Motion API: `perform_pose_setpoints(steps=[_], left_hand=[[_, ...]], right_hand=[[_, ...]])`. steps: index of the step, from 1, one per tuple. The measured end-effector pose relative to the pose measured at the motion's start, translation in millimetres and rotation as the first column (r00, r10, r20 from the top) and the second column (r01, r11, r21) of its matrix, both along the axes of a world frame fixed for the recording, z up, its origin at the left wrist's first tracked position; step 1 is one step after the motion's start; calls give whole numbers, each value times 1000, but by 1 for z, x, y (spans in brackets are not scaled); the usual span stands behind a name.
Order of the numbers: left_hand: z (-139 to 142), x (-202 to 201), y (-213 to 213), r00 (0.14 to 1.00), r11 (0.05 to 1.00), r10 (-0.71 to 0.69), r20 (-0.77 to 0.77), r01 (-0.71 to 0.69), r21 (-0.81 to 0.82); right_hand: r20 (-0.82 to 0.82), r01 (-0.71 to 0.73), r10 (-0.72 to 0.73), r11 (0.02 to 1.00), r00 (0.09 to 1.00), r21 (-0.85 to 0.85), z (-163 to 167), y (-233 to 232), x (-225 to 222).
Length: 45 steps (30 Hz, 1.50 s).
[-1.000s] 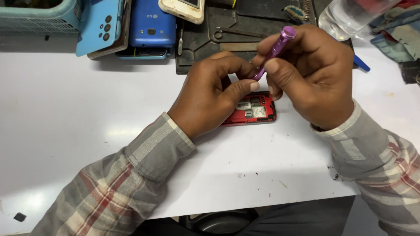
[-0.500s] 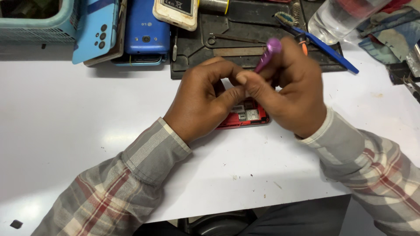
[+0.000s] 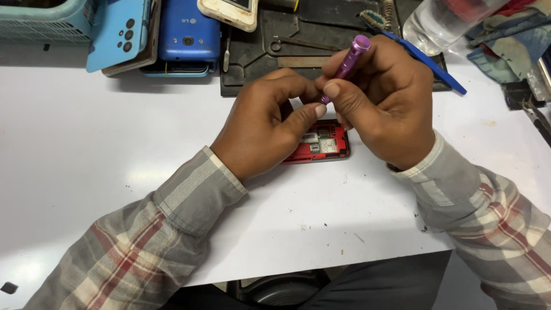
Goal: The person uses a purple precision screwdriver to remove screws from the back of a red mobile phone. They carefully unscrew multiple fasteners around the edges and near the camera module, then lift the back cover to separate it from the phone body.
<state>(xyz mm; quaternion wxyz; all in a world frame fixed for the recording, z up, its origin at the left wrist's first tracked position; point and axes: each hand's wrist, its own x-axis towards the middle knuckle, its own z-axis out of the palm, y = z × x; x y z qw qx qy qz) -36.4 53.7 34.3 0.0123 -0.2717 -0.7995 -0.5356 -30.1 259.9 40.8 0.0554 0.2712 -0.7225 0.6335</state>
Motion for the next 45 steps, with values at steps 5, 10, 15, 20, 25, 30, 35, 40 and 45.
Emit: perform_pose_setpoints(steps=[5,10,15,20,25,30,35,40,45], left_hand=[[3,0,0,998,1000,0,66,-1,19],[0,-3,0,1000,999,-11,-17,12,30],[-5,-3,-3,998,998,-47,-51,49,32],[-10,-5,-3,998,999,-31,-60,33,33],[-9,-4,0,998,998,-27,-49,30,51],[-2,-3,1,999,995,-49,9,48,90],[-4,-1,0,998,993,-68,18,66,96],[-8,-2,1,999,996,-49,-21,50,75],[-1,4,-2,999,999,25,-39,-26,-24]], right_hand=[[-113,51,-45,997,993,50,-9,1,-1],[-197,139,-121,987,973,82,-11,-2,-6],[-155,80,-72,996,985,42,5,-9,0],[97,63,-62,998,993,-13,21,-7,5],[-12,44,-44,998,999,49,15,0,-2],[-87,-11,12,1000,996,15,6,2,-3],[-156,-21,24,999,987,24,7,-4,0],[3,51,-51,997,999,55,15,-2,6],[-64,53,-46,993,997,103,9,4,5]])
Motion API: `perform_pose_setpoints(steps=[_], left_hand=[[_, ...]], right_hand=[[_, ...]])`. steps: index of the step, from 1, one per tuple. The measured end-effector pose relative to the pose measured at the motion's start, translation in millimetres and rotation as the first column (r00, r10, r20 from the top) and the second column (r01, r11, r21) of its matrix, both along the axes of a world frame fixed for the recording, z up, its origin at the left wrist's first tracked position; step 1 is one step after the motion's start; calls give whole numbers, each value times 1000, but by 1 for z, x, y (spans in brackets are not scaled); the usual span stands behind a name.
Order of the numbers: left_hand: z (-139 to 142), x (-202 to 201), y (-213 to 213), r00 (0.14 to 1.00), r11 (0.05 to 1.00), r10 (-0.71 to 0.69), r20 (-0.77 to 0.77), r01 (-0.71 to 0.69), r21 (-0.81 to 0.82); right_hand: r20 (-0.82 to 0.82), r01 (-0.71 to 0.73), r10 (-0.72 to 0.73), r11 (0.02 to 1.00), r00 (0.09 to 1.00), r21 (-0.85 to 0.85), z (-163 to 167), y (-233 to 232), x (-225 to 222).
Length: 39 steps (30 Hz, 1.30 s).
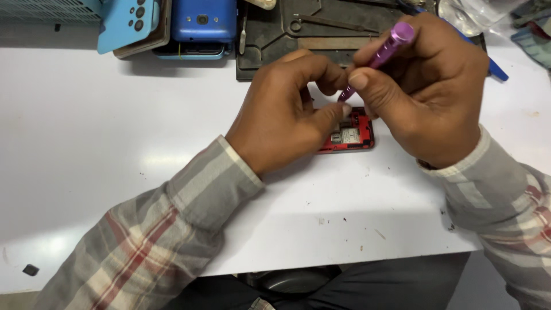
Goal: The person uses a purple precision screwdriver to remove screws from the back of a red mobile phone. They carefully unscrew multiple fasteners around the edges and near the camera module, then lift the back cover to separate it from the phone body.
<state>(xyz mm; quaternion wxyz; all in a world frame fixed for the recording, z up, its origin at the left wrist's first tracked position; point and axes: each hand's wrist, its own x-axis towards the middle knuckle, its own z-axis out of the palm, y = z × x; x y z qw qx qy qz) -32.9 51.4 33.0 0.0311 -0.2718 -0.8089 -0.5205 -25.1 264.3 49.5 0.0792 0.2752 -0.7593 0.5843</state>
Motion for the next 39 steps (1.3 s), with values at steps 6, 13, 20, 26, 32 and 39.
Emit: perform_pose_setpoints(steps=[6,13,20,26,32,39], left_hand=[[24,13,-15,985,912,79,-156,-134,-388],[25,10,-11,975,902,21,-221,-114,-417],[27,7,-14,985,932,15,-173,-77,-354],[30,4,-12,996,918,16,-92,-51,-393],[30,4,-13,994,907,5,-112,-52,-417],[27,6,-17,986,931,-16,-167,-46,-363]], right_hand=[[-120,61,-51,994,991,88,-5,2,-3],[-96,263,-263,965,960,-14,-11,5,0],[-145,246,-291,932,946,-266,-49,27,-9],[-236,276,-304,950,923,-143,-59,39,-11],[-200,323,-342,939,918,-121,-45,37,-19],[-151,323,-327,945,933,-55,-37,41,-40]])
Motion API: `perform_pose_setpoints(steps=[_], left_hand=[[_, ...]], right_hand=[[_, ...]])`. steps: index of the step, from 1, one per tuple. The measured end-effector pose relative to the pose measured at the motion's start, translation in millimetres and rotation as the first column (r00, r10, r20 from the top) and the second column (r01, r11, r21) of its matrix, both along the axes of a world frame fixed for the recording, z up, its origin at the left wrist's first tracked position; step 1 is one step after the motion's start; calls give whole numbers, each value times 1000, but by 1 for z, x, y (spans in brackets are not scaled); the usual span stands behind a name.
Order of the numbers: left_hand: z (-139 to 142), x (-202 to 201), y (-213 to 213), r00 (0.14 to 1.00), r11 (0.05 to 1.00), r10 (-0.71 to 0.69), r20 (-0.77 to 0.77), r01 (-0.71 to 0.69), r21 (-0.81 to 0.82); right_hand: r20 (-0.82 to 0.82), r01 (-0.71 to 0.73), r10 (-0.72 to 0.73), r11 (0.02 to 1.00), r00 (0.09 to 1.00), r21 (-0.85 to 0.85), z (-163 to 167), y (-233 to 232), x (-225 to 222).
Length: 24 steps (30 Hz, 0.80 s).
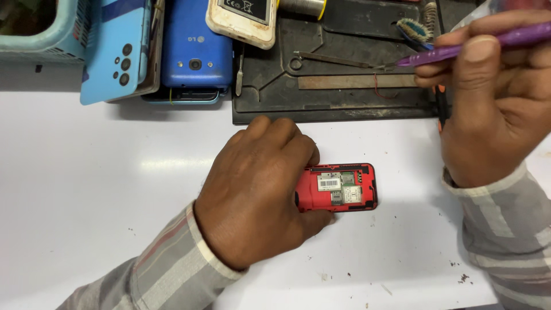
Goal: The person uses a purple precision screwdriver to remove screws from the back of a red mobile phone. They carefully unscrew multiple fasteners around the edges and near the camera module, then lift the back cover to separate it from the phone body.
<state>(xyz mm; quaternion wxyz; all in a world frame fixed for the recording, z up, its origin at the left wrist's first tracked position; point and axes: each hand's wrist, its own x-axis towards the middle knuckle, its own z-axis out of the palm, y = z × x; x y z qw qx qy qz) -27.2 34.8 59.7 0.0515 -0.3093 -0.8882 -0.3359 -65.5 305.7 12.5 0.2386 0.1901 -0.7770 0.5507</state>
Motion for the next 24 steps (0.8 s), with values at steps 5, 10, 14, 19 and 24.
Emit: perform_pose_setpoints(steps=[5,10,14,19,24], left_hand=[[-1,-2,-5,995,999,24,99,-26,26],[0,-7,-7,985,987,150,91,-154,49],[0,-10,-7,965,969,230,127,-240,66],[-2,-11,-8,959,963,251,135,-262,71],[-5,-11,-9,966,965,237,104,-246,89]], right_hand=[[-5,-20,21,999,1000,31,2,-4,-2],[-43,-67,72,991,996,114,9,-12,-3],[-42,-87,94,986,995,140,13,-17,-5],[-17,-96,98,988,995,117,14,-19,-5],[-29,-98,104,983,994,154,12,-17,-8]])
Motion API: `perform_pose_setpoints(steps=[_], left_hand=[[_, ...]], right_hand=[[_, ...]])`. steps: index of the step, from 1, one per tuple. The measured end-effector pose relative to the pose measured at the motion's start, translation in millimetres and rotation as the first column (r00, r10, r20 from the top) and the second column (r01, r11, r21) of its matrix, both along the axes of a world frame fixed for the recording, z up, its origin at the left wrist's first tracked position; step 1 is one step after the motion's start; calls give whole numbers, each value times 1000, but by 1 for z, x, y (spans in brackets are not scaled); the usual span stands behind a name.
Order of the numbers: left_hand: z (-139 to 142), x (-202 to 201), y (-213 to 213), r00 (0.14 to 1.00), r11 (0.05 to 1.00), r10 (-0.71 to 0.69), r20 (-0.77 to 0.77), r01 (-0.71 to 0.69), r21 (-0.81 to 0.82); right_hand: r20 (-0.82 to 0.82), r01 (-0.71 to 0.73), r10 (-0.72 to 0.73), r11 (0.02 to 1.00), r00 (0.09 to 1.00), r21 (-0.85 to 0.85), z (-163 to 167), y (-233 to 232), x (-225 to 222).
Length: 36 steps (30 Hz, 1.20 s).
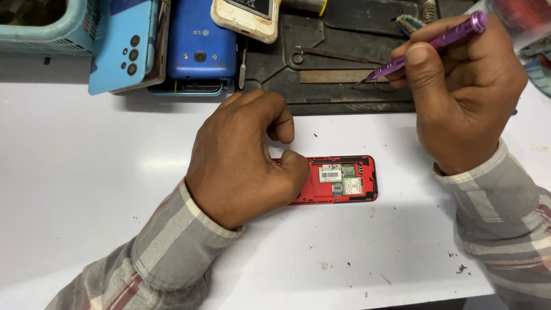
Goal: The person uses a purple precision screwdriver to remove screws from the back of a red mobile phone. They carefully unscrew multiple fasteners around the edges and near the camera module, then lift the back cover to separate it from the phone body.
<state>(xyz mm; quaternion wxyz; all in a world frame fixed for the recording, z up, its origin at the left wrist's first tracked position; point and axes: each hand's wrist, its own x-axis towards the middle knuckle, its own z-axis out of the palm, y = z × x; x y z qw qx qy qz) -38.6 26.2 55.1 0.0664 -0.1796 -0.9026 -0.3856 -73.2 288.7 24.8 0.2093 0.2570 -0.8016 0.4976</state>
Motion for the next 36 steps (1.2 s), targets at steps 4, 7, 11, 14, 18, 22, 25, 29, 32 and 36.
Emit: perform_pose_setpoints(steps=[4,7,11,14,18,22,25,29,32,36], left_hand=[[-2,-1,-1,1000,1000,7,12,-7,-10],[-3,-2,-1,1000,1000,2,4,-2,-4],[-4,-2,-1,1000,1000,-1,9,1,-5],[-3,-2,-1,998,999,-45,-32,44,-18],[-2,4,2,977,980,-198,-82,195,-47],[-2,7,7,936,945,-323,-138,310,-107],[1,6,7,941,923,-339,-24,327,-205],[5,4,-3,940,908,-341,-8,328,-261],[6,3,-9,939,909,-342,-18,327,-257],[4,2,-10,952,909,-304,40,302,-289]], right_hand=[[4,-5,5,1000,1000,-15,-1,2,1],[-19,-2,2,1000,1000,17,-2,5,2],[-67,0,5,998,998,69,-4,12,3],[-75,-32,35,999,997,38,-7,15,3],[-10,5,-6,999,1000,-31,-11,15,11],[-48,31,-30,999,998,24,-6,15,16],[-48,61,-60,998,997,18,-1,10,19],[28,165,-166,986,986,27,7,6,29],[67,188,-190,981,979,40,7,5,40],[23,77,-76,997,997,-32,-1,6,42]])
